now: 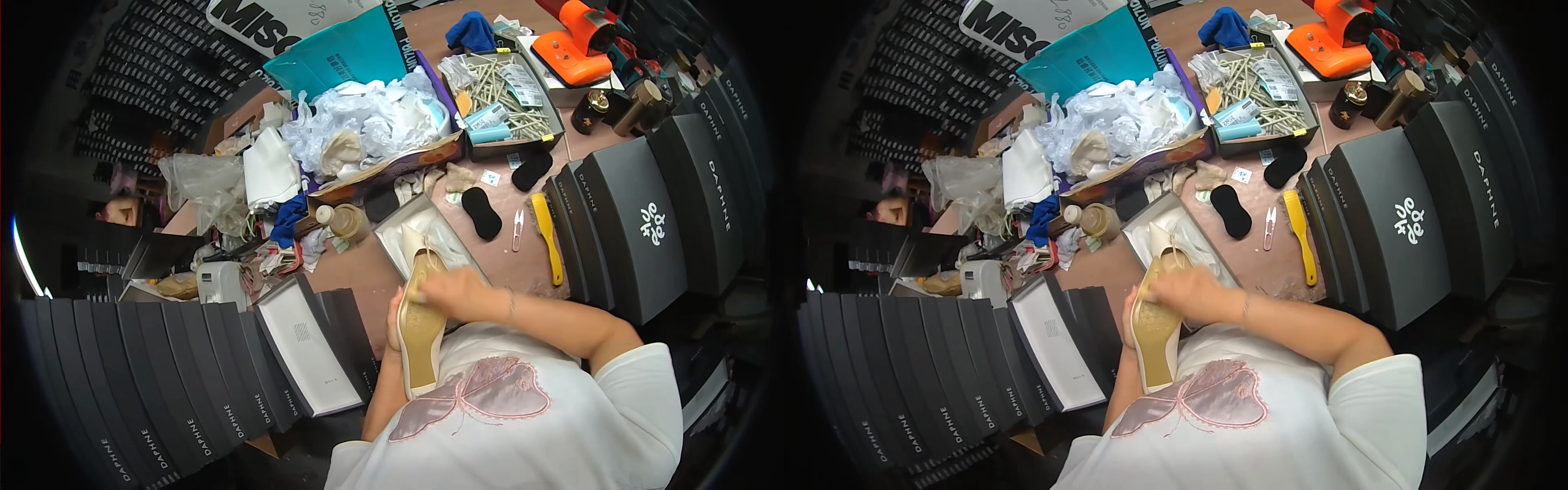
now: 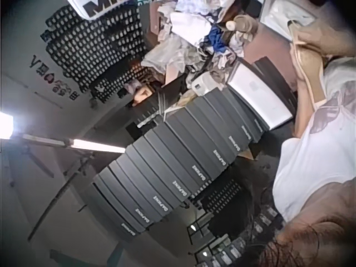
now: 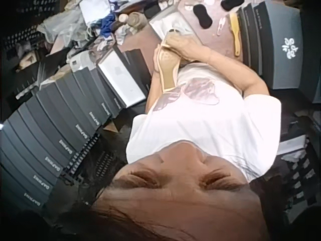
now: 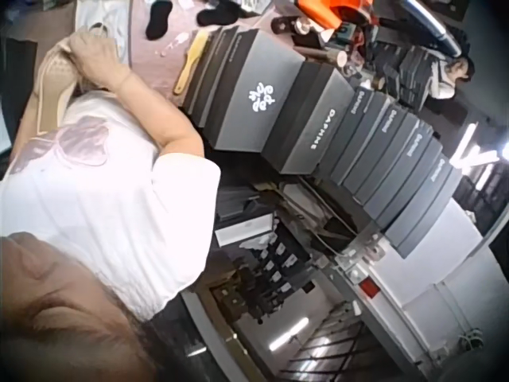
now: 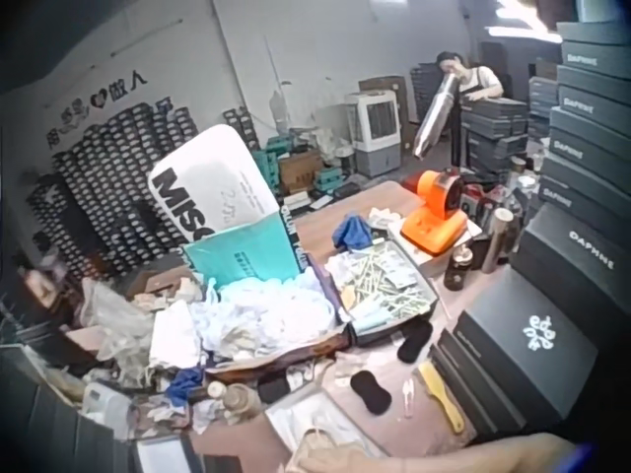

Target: Cleaning, inspecting, and packaging high-heeled shoes into boxes for shipping.

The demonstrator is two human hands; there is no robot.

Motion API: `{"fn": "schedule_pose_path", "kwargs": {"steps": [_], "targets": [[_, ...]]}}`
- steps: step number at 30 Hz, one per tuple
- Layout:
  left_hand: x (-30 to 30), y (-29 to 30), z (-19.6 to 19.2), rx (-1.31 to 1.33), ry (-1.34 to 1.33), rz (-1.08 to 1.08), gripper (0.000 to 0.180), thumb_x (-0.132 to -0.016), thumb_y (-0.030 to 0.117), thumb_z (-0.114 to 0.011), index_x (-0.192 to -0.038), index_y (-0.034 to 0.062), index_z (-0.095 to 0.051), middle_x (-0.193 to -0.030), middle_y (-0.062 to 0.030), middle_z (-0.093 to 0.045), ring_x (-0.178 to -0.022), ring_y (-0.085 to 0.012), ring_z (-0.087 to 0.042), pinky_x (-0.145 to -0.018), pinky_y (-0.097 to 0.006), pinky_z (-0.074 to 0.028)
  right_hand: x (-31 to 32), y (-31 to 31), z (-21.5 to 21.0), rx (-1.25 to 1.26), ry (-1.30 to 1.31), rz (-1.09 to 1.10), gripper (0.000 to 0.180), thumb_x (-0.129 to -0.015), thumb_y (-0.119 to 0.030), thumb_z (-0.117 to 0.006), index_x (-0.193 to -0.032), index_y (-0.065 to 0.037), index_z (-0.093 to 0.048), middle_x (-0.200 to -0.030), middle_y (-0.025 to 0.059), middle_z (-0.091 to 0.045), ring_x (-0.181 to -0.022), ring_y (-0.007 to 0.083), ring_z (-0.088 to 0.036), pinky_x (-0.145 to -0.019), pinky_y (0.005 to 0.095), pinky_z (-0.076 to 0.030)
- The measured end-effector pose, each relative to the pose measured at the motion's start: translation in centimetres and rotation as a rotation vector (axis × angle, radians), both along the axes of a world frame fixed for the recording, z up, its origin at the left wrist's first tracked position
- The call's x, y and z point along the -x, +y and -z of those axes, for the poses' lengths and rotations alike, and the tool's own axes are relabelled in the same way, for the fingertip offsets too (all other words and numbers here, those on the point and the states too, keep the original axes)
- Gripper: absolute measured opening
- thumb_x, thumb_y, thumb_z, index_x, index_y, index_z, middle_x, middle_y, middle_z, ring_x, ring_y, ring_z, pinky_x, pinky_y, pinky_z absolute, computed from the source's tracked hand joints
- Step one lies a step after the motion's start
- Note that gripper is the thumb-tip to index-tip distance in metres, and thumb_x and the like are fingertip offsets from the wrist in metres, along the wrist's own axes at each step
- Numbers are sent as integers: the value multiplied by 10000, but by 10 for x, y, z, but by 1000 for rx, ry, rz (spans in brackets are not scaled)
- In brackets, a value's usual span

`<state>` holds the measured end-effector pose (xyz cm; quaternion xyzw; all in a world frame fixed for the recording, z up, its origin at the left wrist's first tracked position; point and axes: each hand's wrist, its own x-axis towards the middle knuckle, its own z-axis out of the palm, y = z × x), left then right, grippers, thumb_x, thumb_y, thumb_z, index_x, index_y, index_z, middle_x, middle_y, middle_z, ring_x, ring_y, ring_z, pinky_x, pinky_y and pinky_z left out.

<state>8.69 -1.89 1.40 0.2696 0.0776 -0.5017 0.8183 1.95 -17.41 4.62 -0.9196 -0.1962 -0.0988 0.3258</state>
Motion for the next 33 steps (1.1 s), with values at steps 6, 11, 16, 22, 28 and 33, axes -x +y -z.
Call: {"fn": "schedule_pose_path", "kwargs": {"steps": [6, 11, 16, 22, 28, 33], "targets": [[-6, 5, -3, -55, -46, 18, 578, -976, 474, -300, -1332, 40, -438, -1220, -180, -549, -1038, -312, -601, -877, -426, -515, -9, 18, -16, 56, -102, -103, 77, -797, -159, -571, -834, -96, -546, -690, 50, -593, -616, 248, -638, -503, 394, -484], [-2, 5, -12, -76, 60, -149, 634, -973, 545, -282, -1305, 33, -455, -1249, -149, -540, -1072, -272, -577, -871, -386, -507, -44, 18, -24, 52, -93, -29, 90, -822, -153, -554, -862, -73, -564, -787, 79, -612, -696, 266, -646, -575, 389, -511], [-2, 13, 12, 118, 27, 12, 718, -961, 587, -257, -1364, 8, -388, -1276, -169, -519, -1106, -274, -564, -926, -420, -480, -15, 27, -23, 116, -69, -106, 82, -783, -150, -581, -828, -88, -552, -756, 57, -595, -630, 252, -629, -542, 384, -494], [2, 13, 3, 85, 180, -128, 677, -965, 535, -272, -1358, -2, -394, -1232, -221, -532, -1082, -303, -581, -907, -435, -496, -22, 10, -16, 113, -30, 16, 87, -762, -158, -577, -841, -123, -563, -726, 36, -585, -644, 201, -645, -528, 359, -494], [-1, 10, -9, -20, -32, -10, 632, -960, 463, -274, -1267, -59, -456, -1132, -242, -583, -963, -308, -627, -817, -413, -533, 3, 2, -9, 3, -183, -138, 130, -746, -147, -597, -865, -116, -557, -755, 46, -574, -672, 208, -629, -526, 359, -487], [-5, 10, -7, -4, -47, 33, 646, -954, 479, -285, -1284, -52, -446, -1145, -242, -578, -973, -320, -621, -832, -426, -522, 0, 2, -16, 38, -99, -103, 152, -747, -145, -604, -880, -112, -539, -732, 45, -570, -672, 225, -630, -552, 356, -496]]}}
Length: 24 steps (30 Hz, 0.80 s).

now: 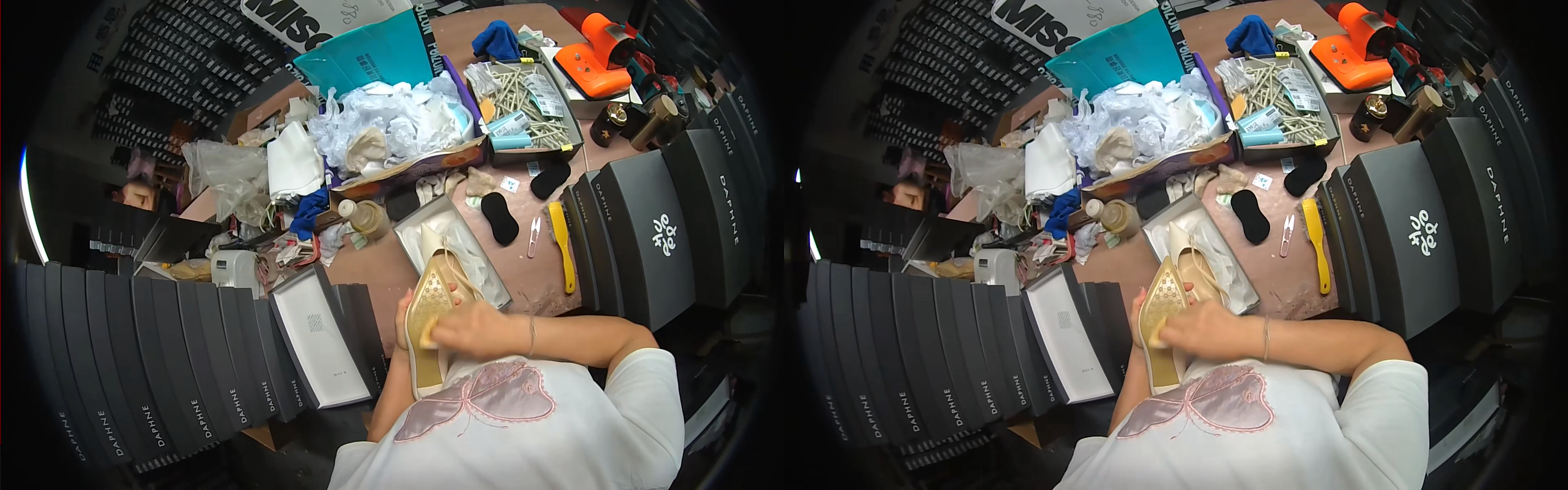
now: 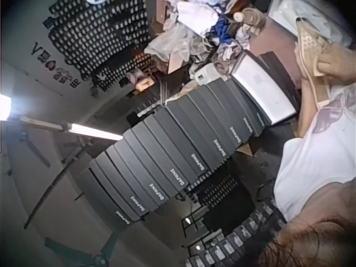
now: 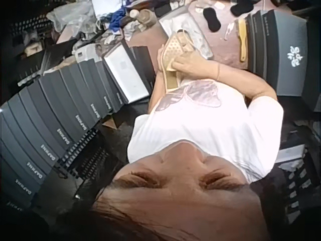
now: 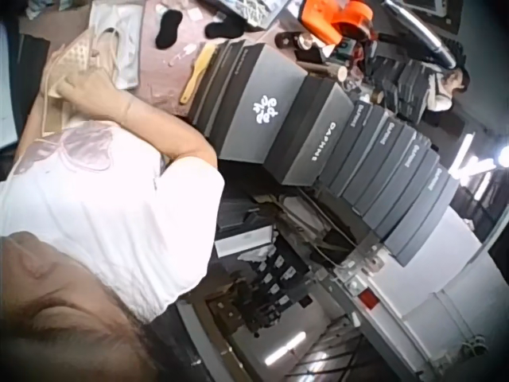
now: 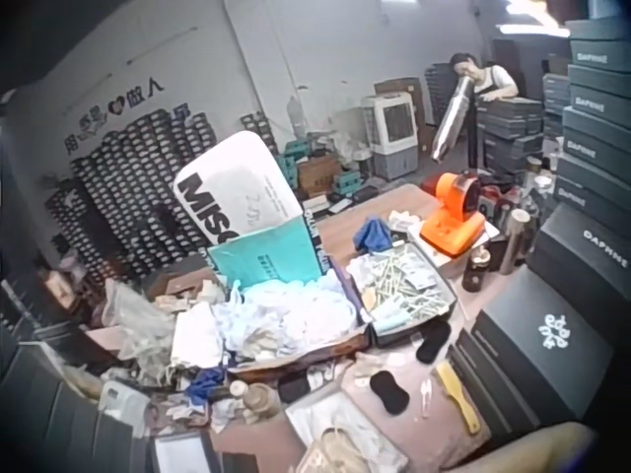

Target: Cleaning, inspecting, and packaging high-heeled shoes into boxes for shipping.

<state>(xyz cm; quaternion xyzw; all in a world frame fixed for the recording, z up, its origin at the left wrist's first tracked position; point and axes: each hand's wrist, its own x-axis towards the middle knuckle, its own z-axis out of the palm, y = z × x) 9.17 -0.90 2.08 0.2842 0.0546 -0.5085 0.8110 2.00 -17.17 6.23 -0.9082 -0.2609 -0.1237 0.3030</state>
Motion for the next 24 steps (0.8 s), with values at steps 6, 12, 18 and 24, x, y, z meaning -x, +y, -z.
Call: {"fn": "schedule_pose_path", "kwargs": {"steps": [6, 12, 18, 24], "targets": [[0, 11, 13, 5, 12, -27, 621, -941, 488, -319, -1283, -11, -458, -1225, -216, -541, -1065, -311, -585, -903, -425, -486, -32, 7, 4, -88, -12, 185, 110, -731, -161, -627, -817, -118, -573, -734, 39, -606, -628, 224, -647, -489, 368, -495], [1, 9, -5, 27, 50, -63, 561, -955, 449, -338, -1292, 16, -452, -1212, -157, -561, -1065, -248, -584, -884, -387, -500, -64, 3, 1, -47, 126, 354, 87, -753, -135, -608, -829, -118, -571, -730, 46, -611, -644, 257, -651, -549, 381, -515], [-16, 18, 20, -100, -104, -129, 549, -948, 436, -361, -1291, 19, -458, -1209, -171, -546, -1057, -276, -579, -883, -411, -500, -56, -36, 45, -795, 1016, 290, 303, -906, -236, -538, -1128, -35, -581, -965, 179, -658, -785, 275, -671, -675, 372, -531], [-65, 15, 58, -1277, -1090, -266, 651, -939, 312, -537, -1440, -14, -278, -1446, -211, -356, -1314, -325, -383, -1070, -352, -315, 35, -34, 82, -180, 898, 77, 399, -864, -302, -624, -1138, -13, -602, -956, 229, -651, -904, 331, -637, -815, 379, -482]]}}
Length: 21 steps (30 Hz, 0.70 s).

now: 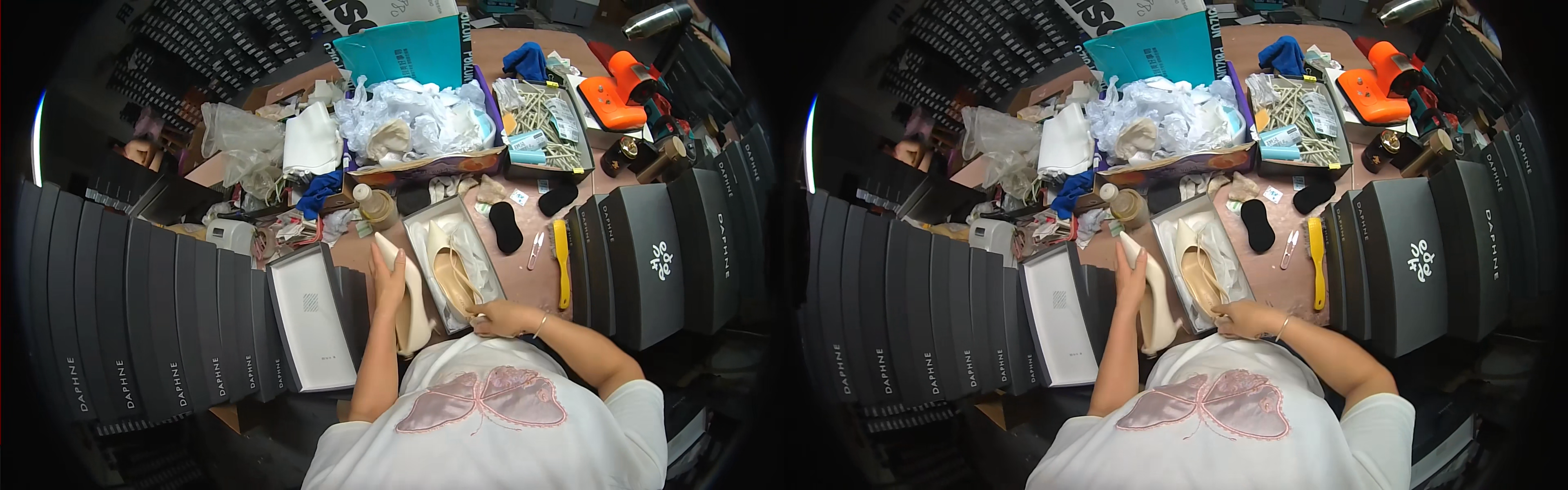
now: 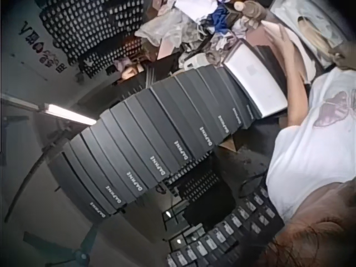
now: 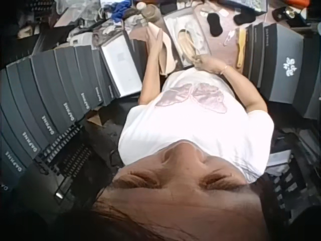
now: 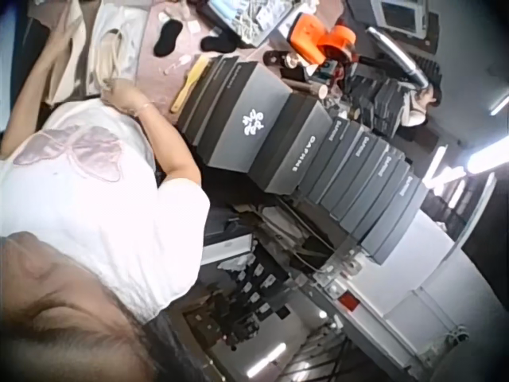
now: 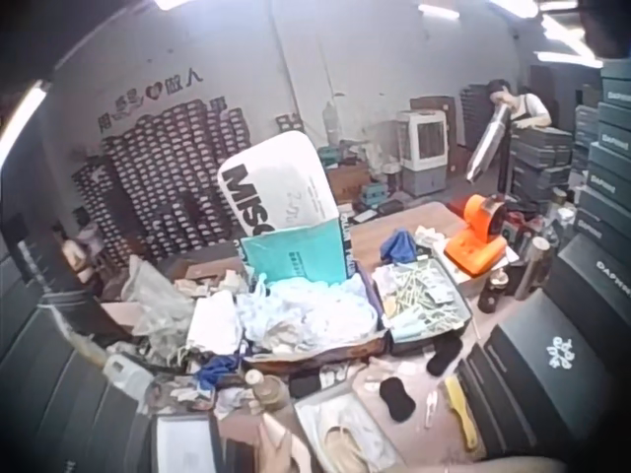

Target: Cleaning, inspecting, and packaging high-heeled shoes into boxes for shipping.

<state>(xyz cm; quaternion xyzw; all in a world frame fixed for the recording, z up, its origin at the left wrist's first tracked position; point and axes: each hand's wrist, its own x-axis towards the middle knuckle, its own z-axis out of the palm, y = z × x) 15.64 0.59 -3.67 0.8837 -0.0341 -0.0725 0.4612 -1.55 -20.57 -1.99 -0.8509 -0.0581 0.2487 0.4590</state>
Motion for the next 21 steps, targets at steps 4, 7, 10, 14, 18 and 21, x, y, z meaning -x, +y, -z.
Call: {"fn": "schedule_pose_path", "kwargs": {"steps": [4, 7, 10, 14, 18, 21], "targets": [[3, 3, 0, 218, -230, -9, 546, -954, 350, -525, -1300, -64, -442, -1237, -240, -528, -1151, -330, -520, -990, -384, -404, -10, 7, -7, 4, 2, 113, 283, -872, -266, -605, -1029, -33, -641, -861, 195, -652, -816, 315, -645, -750, 400, -492], [13, 28, -6, 797, 296, -185, 394, -971, 344, -505, -1067, -31, -580, -1026, -158, -637, -948, -263, -629, -845, -391, -497, -19, -16, -61, -429, -52, 372, 207, -915, -215, -569, -1015, -40, -612, -804, 110, -643, -706, 208, -626, -648, 310, -496], [43, 38, 5, 1057, 674, -59, 555, -967, 514, -409, -836, 4, -585, -787, -137, -648, -748, -249, -654, -730, -366, -534, -6, -28, -95, -998, 42, 747, 210, -946, -231, -544, -1080, -70, -551, -829, 60, -618, -648, 130, -584, -566, 243, -480], [65, -20, -11, 1590, 1177, 331, 987, -818, 778, -349, -1389, -26, -353, -1404, -245, -387, -1296, -314, -402, -1079, -455, -313, 20, -1, -99, -1645, 111, 767, 221, -967, -282, -499, -1040, -78, -540, -733, 17, -542, -489, 80, -422, -440, 213, -329], [7, -81, -66, 2039, 625, 167, 840, -840, 721, -403, -1395, 91, -376, -1380, -150, -435, -1302, -325, -383, -1087, -497, -280, 32, 17, -64, -1884, 387, 861, 227, -967, -292, -493, -991, -74, -549, -687, 2, -492, -477, 85, -361, -447, 226, -279], [-12, -77, -74, 2345, 656, 263, 763, -875, 655, -421, -1374, 78, -395, -1213, -136, -557, -1202, -318, -486, -1020, -501, -371, 36, 30, -55, -1818, 667, 959, 206, -967, -261, -501, -945, -63, -552, -723, 11, -525, -505, 85, -411, -469, 222, -321]]}}
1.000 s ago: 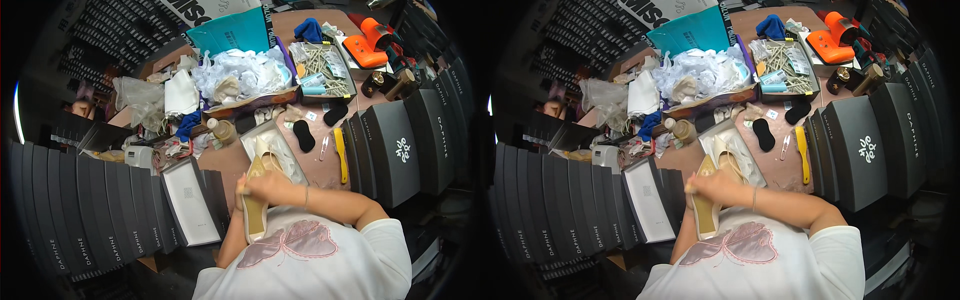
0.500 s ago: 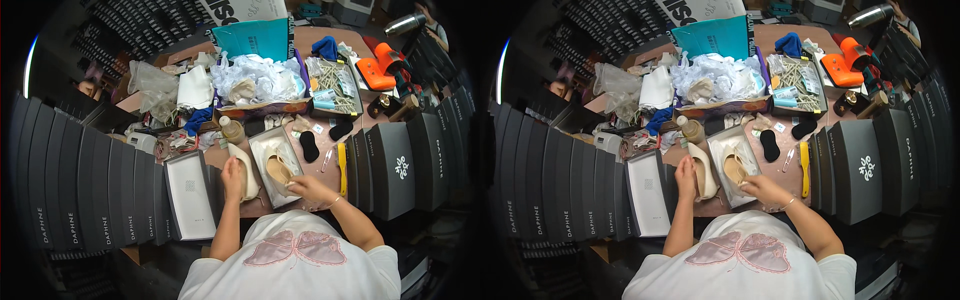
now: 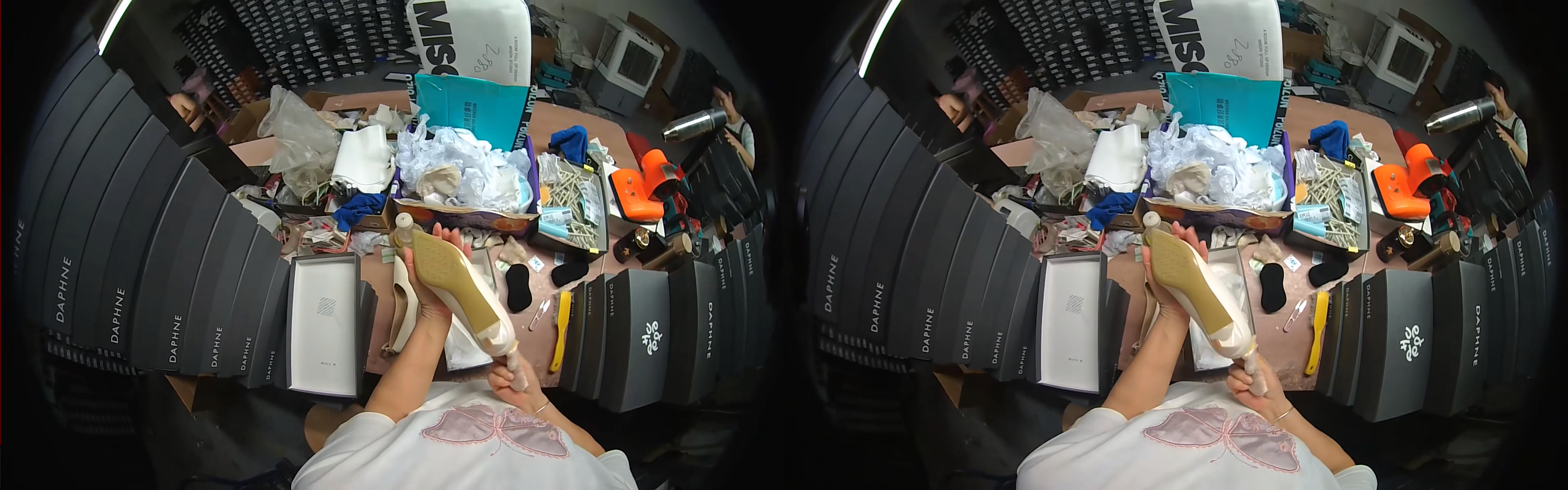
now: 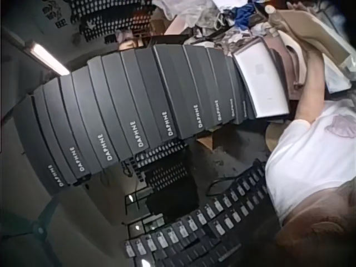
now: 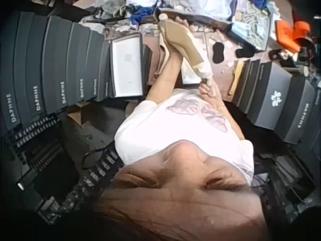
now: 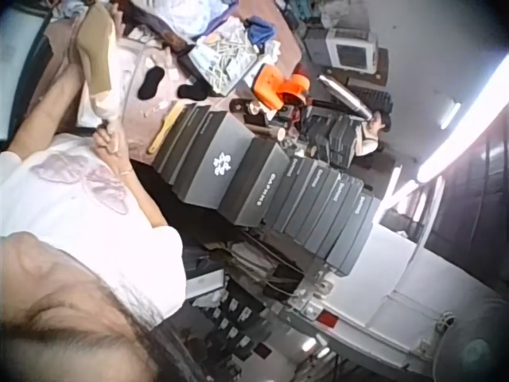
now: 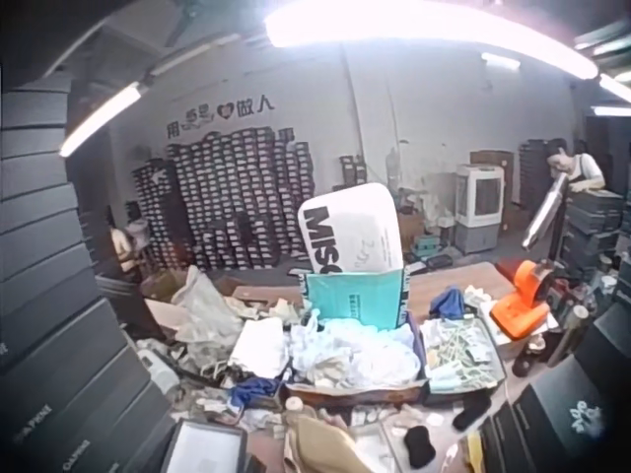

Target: Cleaning, inspecting, and packaging high-heeled shoes into boxes for shipping.

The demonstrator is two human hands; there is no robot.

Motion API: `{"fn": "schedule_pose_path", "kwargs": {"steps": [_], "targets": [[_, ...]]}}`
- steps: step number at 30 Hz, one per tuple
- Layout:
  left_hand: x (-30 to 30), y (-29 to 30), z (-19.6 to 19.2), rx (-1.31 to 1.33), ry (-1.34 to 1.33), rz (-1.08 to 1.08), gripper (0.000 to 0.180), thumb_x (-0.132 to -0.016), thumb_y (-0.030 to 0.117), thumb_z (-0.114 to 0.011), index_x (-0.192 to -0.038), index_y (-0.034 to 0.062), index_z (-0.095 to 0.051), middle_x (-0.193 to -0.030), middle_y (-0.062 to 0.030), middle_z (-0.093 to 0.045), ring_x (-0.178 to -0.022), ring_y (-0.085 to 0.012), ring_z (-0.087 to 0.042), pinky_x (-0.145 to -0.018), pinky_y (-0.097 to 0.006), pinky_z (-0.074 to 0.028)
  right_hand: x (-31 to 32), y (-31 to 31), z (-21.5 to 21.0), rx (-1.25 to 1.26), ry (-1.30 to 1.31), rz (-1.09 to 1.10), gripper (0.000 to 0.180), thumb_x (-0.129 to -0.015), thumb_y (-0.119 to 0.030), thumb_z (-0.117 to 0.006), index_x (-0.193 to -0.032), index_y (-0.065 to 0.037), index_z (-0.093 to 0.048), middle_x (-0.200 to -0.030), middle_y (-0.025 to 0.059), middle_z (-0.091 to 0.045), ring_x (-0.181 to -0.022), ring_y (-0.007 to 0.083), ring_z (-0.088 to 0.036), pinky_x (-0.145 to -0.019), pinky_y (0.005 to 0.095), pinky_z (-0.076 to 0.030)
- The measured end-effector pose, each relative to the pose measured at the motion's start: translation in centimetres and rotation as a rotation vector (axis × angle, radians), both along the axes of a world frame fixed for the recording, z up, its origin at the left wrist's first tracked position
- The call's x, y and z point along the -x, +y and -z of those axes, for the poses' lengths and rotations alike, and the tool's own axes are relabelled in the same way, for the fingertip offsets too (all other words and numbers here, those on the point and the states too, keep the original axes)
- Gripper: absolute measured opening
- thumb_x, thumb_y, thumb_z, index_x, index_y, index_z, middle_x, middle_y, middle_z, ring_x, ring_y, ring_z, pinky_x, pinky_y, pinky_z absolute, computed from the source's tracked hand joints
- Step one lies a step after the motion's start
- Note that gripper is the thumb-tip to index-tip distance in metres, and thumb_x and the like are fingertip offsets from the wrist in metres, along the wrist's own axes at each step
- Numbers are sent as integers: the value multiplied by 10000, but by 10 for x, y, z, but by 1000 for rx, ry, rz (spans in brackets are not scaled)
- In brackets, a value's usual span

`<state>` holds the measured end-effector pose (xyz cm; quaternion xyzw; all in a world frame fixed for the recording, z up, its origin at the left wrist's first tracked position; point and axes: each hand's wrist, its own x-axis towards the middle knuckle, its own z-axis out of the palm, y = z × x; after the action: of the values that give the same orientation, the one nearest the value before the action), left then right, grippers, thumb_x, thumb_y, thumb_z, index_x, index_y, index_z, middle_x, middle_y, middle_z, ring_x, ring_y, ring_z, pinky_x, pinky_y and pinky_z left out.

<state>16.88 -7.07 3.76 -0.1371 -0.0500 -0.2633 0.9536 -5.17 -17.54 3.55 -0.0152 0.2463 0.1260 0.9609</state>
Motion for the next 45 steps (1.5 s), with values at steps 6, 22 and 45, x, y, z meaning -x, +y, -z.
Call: {"fn": "schedule_pose_path", "kwargs": {"steps": [6, 22, 45], "targets": [[18, 50, -30, -778, -207, 332, 590, -940, 515, -417, -1316, 60, -431, -995, -177, -620, -916, -319, -646, -783, -480, -537, -23, -46, -20, 1532, -138, 103, 101, -926, -150, -569, -974, -63, -586, -838, 42, -590, -645, 115, -562, -600, 306, -477], [76, 49, 28, -913, -66, 591, 611, -984, 507, -289, -1307, 16, -455, -968, -180, -628, -816, -293, -658, -728, -386, -548, -75, 14, -33, 2490, -1058, -415, 126, -798, -168, -594, -798, -86, -499, -642, 73, -524, -540, 251, -595, -453, 378, -465], [69, 51, 27, -802, -105, 618, 601, -995, 460, -281, -1390, 13, -354, -1010, -190, -625, -879, -299, -645, -808, -398, -528, -72, 5, -40, 2431, -1218, -113, 100, -762, -156, -594, -791, -119, -505, -647, 25, -514, -546, 204, -591, -465, 346, -473]]}}
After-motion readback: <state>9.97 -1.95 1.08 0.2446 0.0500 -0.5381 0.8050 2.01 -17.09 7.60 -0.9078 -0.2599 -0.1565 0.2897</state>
